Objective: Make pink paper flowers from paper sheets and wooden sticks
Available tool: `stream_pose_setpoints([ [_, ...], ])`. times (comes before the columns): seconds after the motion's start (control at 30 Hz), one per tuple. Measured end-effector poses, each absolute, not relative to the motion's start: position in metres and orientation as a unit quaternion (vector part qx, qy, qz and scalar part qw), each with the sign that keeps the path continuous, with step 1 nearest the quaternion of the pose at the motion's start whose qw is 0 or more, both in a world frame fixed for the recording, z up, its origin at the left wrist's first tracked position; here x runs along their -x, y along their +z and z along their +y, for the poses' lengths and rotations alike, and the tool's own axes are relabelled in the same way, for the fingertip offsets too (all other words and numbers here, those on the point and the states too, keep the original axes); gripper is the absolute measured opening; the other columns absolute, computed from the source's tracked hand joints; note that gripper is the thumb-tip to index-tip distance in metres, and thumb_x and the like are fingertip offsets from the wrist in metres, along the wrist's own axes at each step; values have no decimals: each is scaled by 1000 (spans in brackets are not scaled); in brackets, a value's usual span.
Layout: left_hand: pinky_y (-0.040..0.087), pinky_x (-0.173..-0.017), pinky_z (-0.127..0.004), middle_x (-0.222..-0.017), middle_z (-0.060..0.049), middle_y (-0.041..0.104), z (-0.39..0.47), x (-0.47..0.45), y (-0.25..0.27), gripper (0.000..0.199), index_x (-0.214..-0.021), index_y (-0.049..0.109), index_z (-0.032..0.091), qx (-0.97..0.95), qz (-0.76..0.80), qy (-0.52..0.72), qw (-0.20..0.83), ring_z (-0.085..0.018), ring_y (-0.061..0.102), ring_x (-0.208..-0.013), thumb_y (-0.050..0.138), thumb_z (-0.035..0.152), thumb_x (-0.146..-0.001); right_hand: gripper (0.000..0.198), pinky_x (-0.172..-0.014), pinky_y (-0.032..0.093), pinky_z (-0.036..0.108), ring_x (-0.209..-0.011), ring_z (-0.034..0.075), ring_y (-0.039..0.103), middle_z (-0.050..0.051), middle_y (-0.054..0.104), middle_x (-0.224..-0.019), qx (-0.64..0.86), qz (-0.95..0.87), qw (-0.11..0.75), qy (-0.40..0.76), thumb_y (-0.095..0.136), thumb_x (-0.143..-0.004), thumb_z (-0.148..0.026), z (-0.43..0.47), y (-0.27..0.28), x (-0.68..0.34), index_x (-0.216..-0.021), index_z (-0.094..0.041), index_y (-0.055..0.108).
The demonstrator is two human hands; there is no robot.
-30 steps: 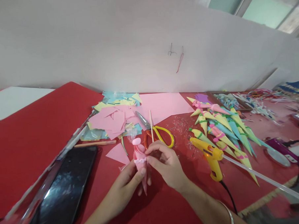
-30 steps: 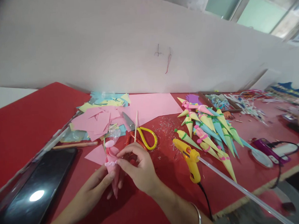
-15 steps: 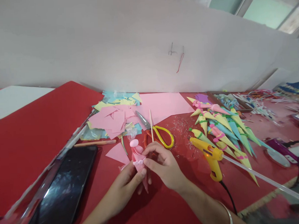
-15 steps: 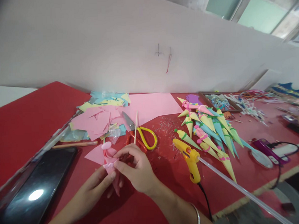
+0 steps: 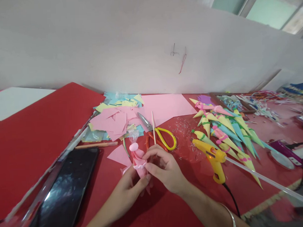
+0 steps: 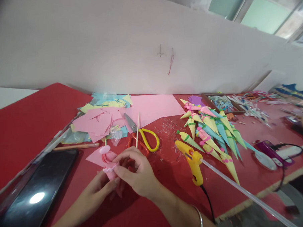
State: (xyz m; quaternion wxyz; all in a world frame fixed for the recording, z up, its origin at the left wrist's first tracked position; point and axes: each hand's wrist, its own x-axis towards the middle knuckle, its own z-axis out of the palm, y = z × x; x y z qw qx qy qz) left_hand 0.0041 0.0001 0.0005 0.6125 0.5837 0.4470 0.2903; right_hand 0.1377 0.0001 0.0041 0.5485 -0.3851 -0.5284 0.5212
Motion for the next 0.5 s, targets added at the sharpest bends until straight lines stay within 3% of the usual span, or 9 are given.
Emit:
stream_pose_setpoints([
  [0.23, 35, -45, -22, -46, 6, 42, 3, -4, 4, 27, -62, 45, 19, -553, 435, 313, 638, -9, 37, -44, 50, 44, -72, 9, -56, 41, 22, -60, 10, 49, -2, 53, -68, 535, -499, 524, 436, 48, -73, -18, 10, 0, -149, -76, -19, 56],
  [0.5, 27, -44, -21, -45, 6, 37, 9, -1, -1, 26, -52, 39, 19, -495, 458, 361, 644, -8, 32, -44, 50, 33, -72, 24, -77, 41, 28, -84, 15, 52, 2, 56, -87, 499, -746, 294, 329, 52, -69, -3, 12, -4, -163, -86, -20, 59],
])
